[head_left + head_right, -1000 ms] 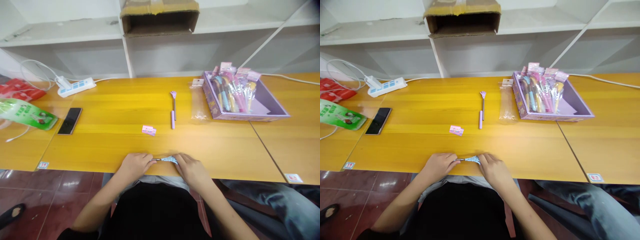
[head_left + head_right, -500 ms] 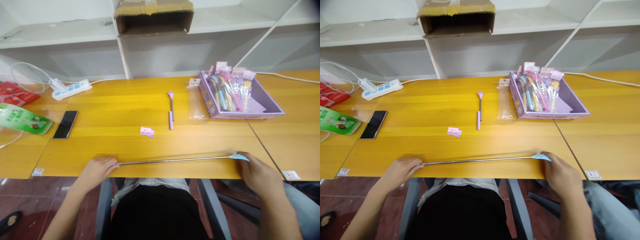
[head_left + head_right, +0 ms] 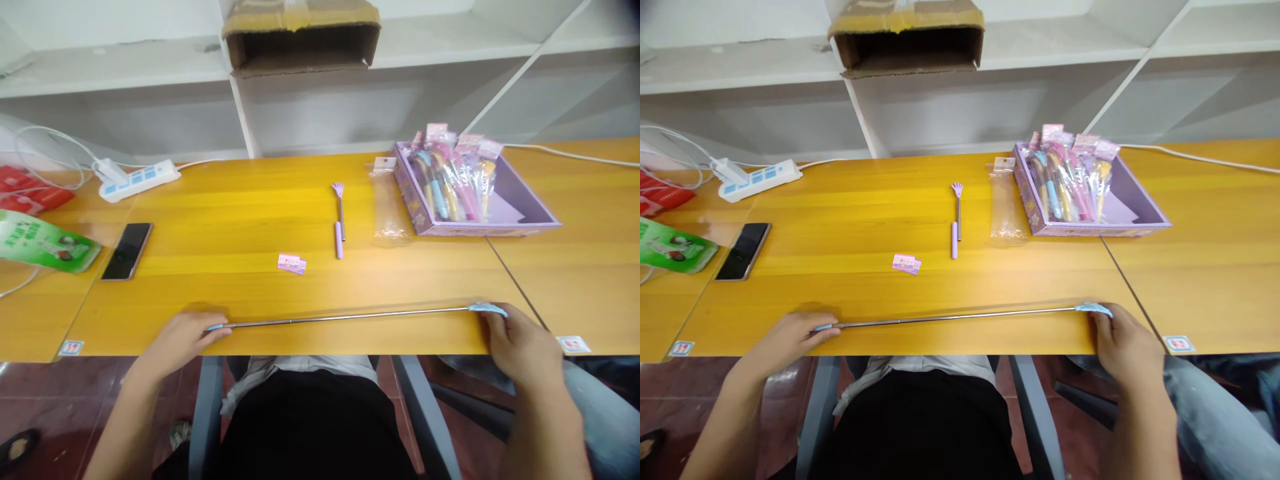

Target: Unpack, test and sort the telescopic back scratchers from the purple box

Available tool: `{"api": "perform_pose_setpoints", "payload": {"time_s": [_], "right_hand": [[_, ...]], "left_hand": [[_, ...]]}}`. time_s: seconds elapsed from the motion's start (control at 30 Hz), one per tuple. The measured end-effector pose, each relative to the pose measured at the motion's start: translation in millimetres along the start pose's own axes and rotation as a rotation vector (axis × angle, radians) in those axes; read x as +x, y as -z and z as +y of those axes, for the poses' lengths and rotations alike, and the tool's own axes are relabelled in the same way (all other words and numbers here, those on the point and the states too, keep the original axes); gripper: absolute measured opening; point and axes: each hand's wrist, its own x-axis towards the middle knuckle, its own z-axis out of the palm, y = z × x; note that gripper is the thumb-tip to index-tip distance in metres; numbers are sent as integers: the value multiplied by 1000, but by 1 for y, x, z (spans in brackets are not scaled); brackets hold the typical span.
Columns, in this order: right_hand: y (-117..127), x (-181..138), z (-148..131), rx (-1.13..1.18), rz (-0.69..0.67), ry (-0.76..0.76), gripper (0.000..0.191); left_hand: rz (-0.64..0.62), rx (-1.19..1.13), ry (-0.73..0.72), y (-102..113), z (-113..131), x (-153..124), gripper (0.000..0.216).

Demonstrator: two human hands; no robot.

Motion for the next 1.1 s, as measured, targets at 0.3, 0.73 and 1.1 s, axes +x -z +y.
{"api": "perform_pose_setpoints", "payload": {"time_s": [0.3, 0.73, 1.1], "right_hand": [[2, -7, -18, -93, 40, -14, 45], [16, -8, -22, -14, 90, 135, 21], [-1, -25, -121, 14, 44, 548, 23]], "left_hand": [[40, 25, 60, -6, 5, -2, 43], [7, 20, 49, -6, 4, -6, 44], [58, 21, -11, -37, 61, 32, 44]]}}
